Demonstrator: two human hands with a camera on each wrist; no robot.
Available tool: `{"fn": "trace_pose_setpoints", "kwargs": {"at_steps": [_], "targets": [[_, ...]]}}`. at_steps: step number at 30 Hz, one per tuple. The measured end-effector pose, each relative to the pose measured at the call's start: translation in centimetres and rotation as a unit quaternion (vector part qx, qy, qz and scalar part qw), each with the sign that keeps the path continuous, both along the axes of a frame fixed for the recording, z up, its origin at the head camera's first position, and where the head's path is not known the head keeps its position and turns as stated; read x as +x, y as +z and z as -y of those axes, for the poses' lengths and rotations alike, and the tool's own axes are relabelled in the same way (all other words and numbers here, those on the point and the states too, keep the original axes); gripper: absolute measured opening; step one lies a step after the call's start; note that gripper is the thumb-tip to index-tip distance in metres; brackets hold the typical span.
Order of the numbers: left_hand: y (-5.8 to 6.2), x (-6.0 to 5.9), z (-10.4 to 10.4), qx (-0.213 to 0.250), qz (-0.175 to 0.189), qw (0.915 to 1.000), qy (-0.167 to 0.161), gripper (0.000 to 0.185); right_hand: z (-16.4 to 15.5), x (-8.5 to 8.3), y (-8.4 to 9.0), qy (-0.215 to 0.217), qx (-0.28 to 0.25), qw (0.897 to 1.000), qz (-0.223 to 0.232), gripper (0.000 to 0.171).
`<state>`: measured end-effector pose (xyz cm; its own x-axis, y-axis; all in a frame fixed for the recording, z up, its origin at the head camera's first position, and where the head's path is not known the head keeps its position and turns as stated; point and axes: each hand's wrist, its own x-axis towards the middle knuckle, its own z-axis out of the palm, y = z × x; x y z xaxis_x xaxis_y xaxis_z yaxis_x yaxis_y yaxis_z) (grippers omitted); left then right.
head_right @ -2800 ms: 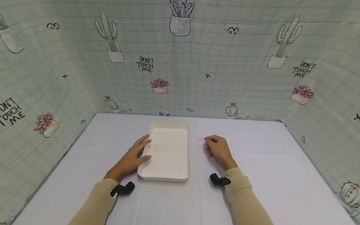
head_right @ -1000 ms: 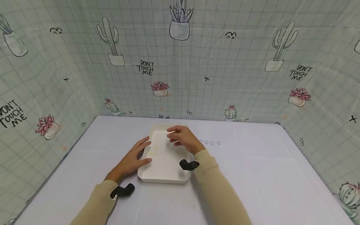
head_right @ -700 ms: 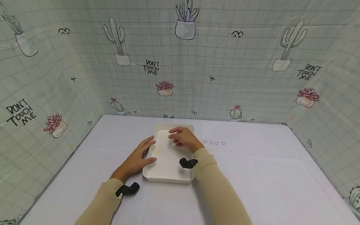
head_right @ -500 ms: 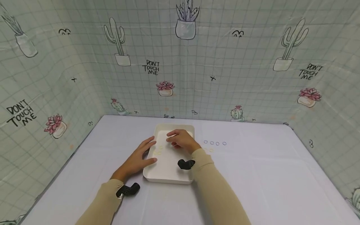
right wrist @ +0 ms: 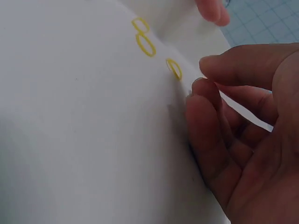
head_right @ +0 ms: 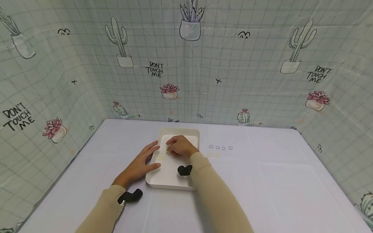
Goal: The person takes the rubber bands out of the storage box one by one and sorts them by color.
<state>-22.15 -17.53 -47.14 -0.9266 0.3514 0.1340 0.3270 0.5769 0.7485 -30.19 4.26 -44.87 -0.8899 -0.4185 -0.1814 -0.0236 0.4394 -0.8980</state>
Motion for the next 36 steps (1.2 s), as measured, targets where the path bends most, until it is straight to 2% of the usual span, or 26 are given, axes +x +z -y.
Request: {"fn": "trace_pose_setpoints", "kwargs": {"at_steps": [5, 13, 19, 29, 36], "targets": [[-0.1, -0.2, -0.1, 0.01, -0.007, 0.9999, -0.002, 0.076, 0.4, -0.1, -0.3, 0.003, 0.046, 0.998, -0.048, 0.025], [-0.5, -0.1, -0.5, 0.014, -0.001, 0.9998, -0.013, 0.074, 0.0, 0.5, -0.6, 0.01, 0.077, 0.994, -0.082, 0.021], [-0.5, -0.4, -0.4, 0.002, 0.0, 1.0, -0.008, 0.072, 0.4, 0.5, -0.7, 0.03, 0.114, 0.984, -0.134, 0.018], [-0.2, -0.1, 0.0, 0.003, -0.007, 1.0, -0.006, 0.07, 1.1, 0.3, -1.1, 0.032, 0.122, 0.981, -0.149, 0.024], [-0.1, 0.0, 0.3, 0.008, -0.006, 0.9999, -0.008, 0.068, 1.3, 0.7, -1.0, 0.032, 0.132, 0.978, -0.161, 0.013]]}}
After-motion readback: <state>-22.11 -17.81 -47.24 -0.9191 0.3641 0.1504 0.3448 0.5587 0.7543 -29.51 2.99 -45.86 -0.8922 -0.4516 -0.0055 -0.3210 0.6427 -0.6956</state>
